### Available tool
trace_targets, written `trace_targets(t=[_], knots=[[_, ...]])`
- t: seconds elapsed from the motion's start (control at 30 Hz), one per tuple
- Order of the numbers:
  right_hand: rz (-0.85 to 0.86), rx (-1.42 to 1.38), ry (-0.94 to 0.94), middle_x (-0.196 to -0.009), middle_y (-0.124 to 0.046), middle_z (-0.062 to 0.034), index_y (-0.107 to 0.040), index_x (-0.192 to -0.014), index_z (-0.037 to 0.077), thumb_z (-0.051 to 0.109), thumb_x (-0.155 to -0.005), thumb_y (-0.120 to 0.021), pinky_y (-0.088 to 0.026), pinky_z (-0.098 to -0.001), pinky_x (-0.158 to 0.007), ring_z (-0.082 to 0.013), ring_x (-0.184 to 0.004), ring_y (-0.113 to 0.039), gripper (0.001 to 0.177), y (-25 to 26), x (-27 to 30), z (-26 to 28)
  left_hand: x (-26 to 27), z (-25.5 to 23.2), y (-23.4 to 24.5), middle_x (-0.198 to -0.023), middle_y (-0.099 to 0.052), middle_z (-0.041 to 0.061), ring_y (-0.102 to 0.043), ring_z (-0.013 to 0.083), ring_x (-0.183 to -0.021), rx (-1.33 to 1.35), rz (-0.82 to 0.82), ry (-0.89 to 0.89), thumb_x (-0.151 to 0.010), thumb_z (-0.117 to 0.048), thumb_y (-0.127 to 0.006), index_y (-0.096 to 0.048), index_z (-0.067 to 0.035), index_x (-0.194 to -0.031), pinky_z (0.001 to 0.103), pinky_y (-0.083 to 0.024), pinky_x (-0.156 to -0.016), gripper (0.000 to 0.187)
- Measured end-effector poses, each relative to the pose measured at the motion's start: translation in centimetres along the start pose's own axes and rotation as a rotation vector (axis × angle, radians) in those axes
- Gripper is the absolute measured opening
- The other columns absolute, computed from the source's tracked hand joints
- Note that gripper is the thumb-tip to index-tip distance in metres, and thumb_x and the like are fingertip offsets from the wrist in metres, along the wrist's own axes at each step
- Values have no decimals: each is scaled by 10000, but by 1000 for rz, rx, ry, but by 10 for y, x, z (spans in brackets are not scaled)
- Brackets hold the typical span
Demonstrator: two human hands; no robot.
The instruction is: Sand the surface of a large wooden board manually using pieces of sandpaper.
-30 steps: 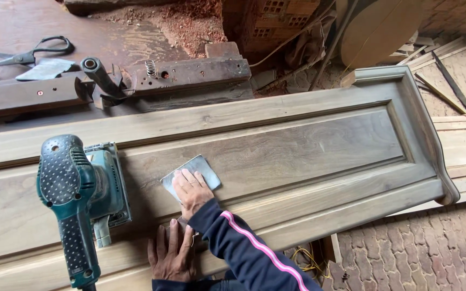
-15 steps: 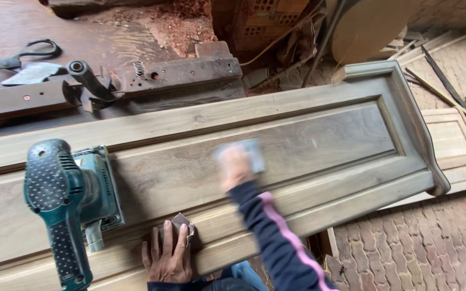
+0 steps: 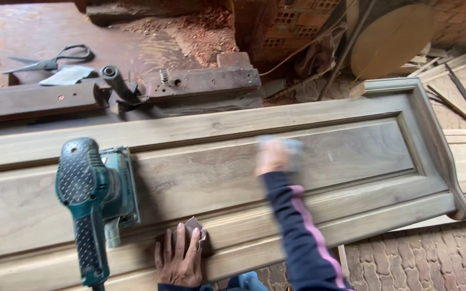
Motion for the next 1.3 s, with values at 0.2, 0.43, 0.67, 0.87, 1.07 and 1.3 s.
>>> trace_targets(t=[0.2, 0.43, 0.67, 0.87, 1.07, 1.3], knots=[[166, -91, 197, -1424, -627, -182, -646, -1310, 52, 204, -755, -627, -383, -579, -1137, -352, -1359, -555, 575, -38, -33, 208, 15, 22, -31, -1491, -484, 128, -473, 415, -1325, 37, 26, -114, -666, -404, -697, -560, -294, -1386, 687, -288, -1113, 741], [62, 182, -112, -1384, -606, -173, -642, -1276, 73, 180, -919, -658, -389, -506, -1127, -362, -1332, -523, 373, 44, 17, -122, 40, 51, -69, -1510, -513, 82, -515, 385, -1340, -203, 35, -130, -799, -434, -662, -611, -372, -1322, 729, -406, -1074, 529], [-34, 580, -555, -1330, -661, -219, -706, -1156, 0, 202, -899, -692, -418, -571, -996, -420, -1226, -584, 328, 108, 84, -293, 6, -5, -15, -1524, -511, 80, -489, 359, -1394, -91, 20, -3, -889, -350, -645, -617, -290, -1347, 636, -362, -1165, 462], [46, -67, 33, -1439, -538, -273, -582, -1373, -24, 163, -807, -662, -309, -564, -1172, -439, -1372, -487, 601, -32, -4, 30, -6, -14, 3, -1501, -525, 112, -483, 383, -1371, -72, 36, -13, -871, -324, -657, -630, -264, -1349, 580, -300, -1163, 482], [253, -296, 287, -1451, -594, -226, -605, -1372, -14, 66, -787, -616, -359, -540, -1201, -349, -1398, -538, 591, -24, -13, 226, 3, -1, -4, -1507, -511, 129, -475, 401, -1378, -18, 45, -52, -838, -312, -656, -620, -222, -1322, 583, -283, -1171, 493], [93, 6, 11, -1298, -638, -244, -650, -1249, -17, 86, -912, -601, -416, -505, -1128, -393, -1245, -583, 356, 56, 37, -31, -3, -9, 3, -1516, -519, 98, -483, 376, -1386, -27, 6, -31, -917, -318, -652, -645, -256, -1341, 578, -309, -1181, 428]])
Point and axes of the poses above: each hand's wrist, its own x-axis away from the middle knuckle, its own y-axis out of the back of the hand, z = x × y, the point moved 1 cm from there along -x, towards the middle knuckle
